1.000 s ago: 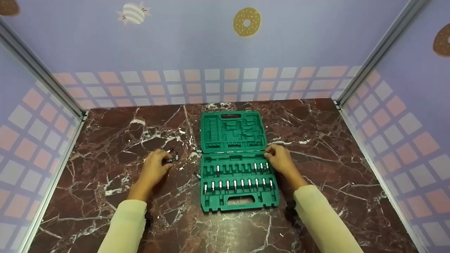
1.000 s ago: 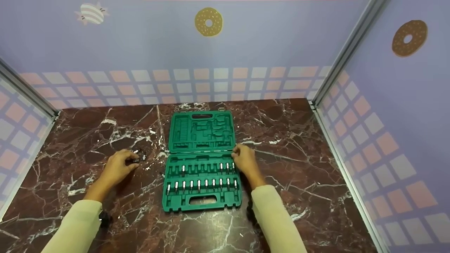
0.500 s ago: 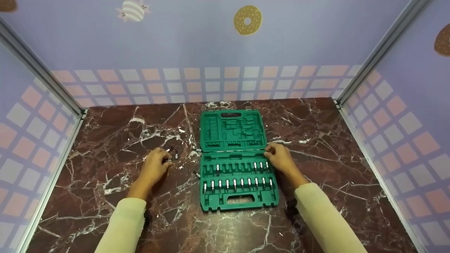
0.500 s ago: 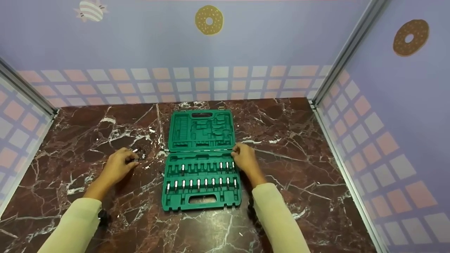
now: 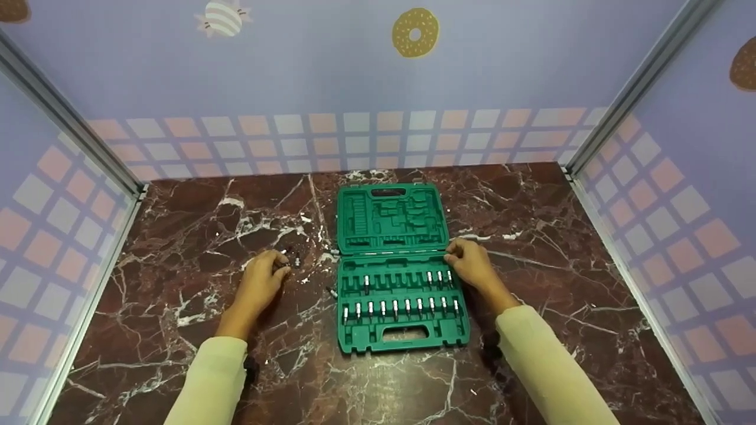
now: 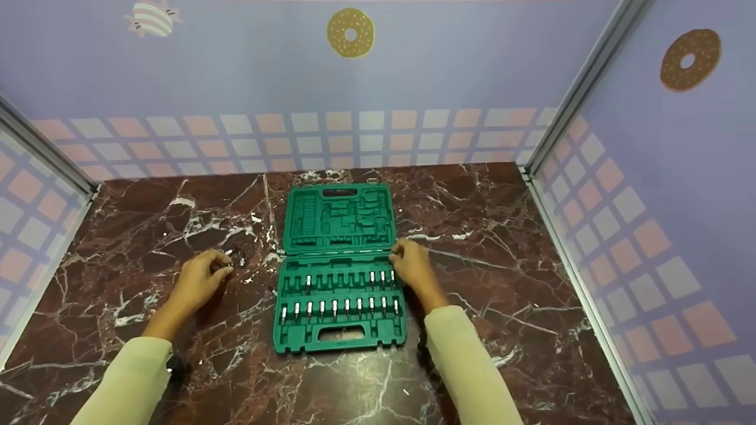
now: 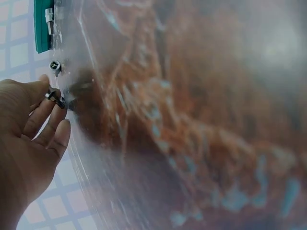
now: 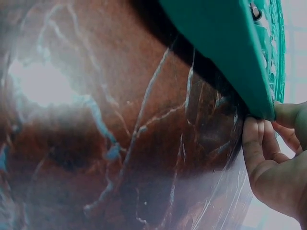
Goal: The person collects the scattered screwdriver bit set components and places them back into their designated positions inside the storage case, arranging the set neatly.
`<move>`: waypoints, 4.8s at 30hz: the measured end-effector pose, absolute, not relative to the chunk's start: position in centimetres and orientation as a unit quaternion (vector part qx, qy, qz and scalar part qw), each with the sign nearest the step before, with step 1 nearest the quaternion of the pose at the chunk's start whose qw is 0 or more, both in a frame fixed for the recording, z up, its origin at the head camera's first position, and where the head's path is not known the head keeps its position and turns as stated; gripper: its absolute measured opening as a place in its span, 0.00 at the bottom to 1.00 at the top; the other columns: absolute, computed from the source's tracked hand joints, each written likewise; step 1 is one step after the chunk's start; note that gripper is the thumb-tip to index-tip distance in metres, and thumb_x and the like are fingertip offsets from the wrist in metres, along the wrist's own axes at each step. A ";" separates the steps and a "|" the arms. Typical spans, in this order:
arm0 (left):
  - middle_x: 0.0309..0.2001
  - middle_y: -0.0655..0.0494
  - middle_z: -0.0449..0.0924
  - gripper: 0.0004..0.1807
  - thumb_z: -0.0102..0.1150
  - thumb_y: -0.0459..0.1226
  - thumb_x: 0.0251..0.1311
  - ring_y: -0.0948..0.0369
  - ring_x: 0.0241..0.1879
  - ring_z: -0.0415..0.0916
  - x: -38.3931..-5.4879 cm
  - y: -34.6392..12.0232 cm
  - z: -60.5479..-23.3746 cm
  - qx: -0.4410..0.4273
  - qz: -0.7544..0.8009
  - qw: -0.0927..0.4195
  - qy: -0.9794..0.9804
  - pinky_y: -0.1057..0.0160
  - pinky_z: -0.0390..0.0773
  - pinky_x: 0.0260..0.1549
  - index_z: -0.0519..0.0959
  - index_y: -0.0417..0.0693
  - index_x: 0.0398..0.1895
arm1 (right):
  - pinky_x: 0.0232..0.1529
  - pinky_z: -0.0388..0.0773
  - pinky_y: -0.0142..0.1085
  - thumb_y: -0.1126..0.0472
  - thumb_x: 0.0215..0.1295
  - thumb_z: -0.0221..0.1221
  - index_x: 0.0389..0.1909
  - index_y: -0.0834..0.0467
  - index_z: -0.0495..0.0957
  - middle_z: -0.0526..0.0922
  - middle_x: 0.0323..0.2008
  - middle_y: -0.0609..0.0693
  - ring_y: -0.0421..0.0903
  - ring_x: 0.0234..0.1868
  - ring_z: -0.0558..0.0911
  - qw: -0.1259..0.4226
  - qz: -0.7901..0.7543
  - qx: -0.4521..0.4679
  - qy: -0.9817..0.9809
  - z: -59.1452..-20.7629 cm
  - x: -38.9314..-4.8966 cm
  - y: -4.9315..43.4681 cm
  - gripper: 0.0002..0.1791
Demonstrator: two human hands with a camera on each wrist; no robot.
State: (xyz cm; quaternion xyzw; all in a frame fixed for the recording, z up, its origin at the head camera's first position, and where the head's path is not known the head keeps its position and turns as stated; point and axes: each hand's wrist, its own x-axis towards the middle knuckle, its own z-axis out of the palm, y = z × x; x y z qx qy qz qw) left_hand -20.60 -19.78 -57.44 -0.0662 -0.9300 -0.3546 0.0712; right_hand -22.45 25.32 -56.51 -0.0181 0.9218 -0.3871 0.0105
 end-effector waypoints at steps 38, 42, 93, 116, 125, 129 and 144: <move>0.33 0.49 0.86 0.07 0.72 0.30 0.58 0.56 0.33 0.81 -20.2 -12.9 -52.8 -0.097 -0.478 0.063 -0.871 0.66 0.80 0.36 0.83 0.41 0.37 | 0.42 0.79 0.50 0.65 0.70 0.64 0.41 0.62 0.82 0.86 0.38 0.59 0.54 0.37 0.80 0.018 -0.386 -0.006 0.922 -56.3 -22.4 25.1 0.04; 0.34 0.50 0.86 0.07 0.72 0.31 0.59 0.57 0.34 0.81 -19.9 -12.0 -52.7 -0.102 -0.491 0.051 -0.864 0.64 0.82 0.37 0.83 0.41 0.38 | 0.40 0.78 0.48 0.65 0.70 0.64 0.41 0.62 0.82 0.85 0.36 0.58 0.52 0.35 0.79 0.018 -0.383 -0.009 0.924 -56.4 -22.4 25.1 0.04; 0.40 0.53 0.84 0.07 0.65 0.32 0.68 0.61 0.39 0.81 -20.8 1.1 -51.6 -0.199 -0.477 -0.168 -0.839 0.60 0.83 0.39 0.84 0.38 0.46 | 0.41 0.78 0.49 0.65 0.70 0.64 0.41 0.62 0.82 0.86 0.37 0.59 0.53 0.36 0.80 0.018 -0.387 -0.011 0.922 -56.4 -22.3 25.1 0.04; 0.40 0.51 0.88 0.04 0.65 0.32 0.68 0.57 0.40 0.84 -21.7 3.6 -53.0 -0.281 -0.330 -0.142 -0.890 0.58 0.84 0.39 0.88 0.43 0.41 | 0.34 0.73 0.42 0.67 0.68 0.64 0.39 0.63 0.82 0.84 0.31 0.57 0.49 0.31 0.77 0.005 -0.382 -0.018 0.924 -56.7 -22.6 25.3 0.03; 0.43 0.51 0.86 0.05 0.64 0.32 0.69 0.56 0.44 0.83 -22.0 4.0 -53.6 -0.279 -0.306 -0.132 -0.901 0.58 0.85 0.42 0.87 0.44 0.43 | 0.41 0.78 0.49 0.68 0.67 0.65 0.39 0.64 0.82 0.87 0.36 0.60 0.55 0.36 0.81 -0.004 -0.380 -0.012 0.925 -56.5 -22.5 25.2 0.03; 0.46 0.51 0.82 0.06 0.66 0.33 0.68 0.54 0.50 0.79 -21.9 4.2 -53.5 -0.264 -0.289 -0.124 -0.912 0.56 0.83 0.48 0.87 0.46 0.46 | 0.42 0.79 0.50 0.68 0.67 0.65 0.39 0.64 0.82 0.87 0.37 0.60 0.56 0.37 0.82 0.002 -0.377 -0.008 0.926 -56.6 -22.5 25.1 0.03; 0.51 0.52 0.84 0.12 0.71 0.36 0.63 0.55 0.53 0.80 -22.5 4.7 -53.2 -0.193 -0.283 -0.145 -0.928 0.56 0.83 0.51 0.87 0.47 0.50 | 0.44 0.79 0.52 0.66 0.69 0.64 0.41 0.63 0.82 0.87 0.39 0.60 0.56 0.39 0.82 0.008 -0.386 -0.004 0.922 -56.7 -22.3 25.0 0.04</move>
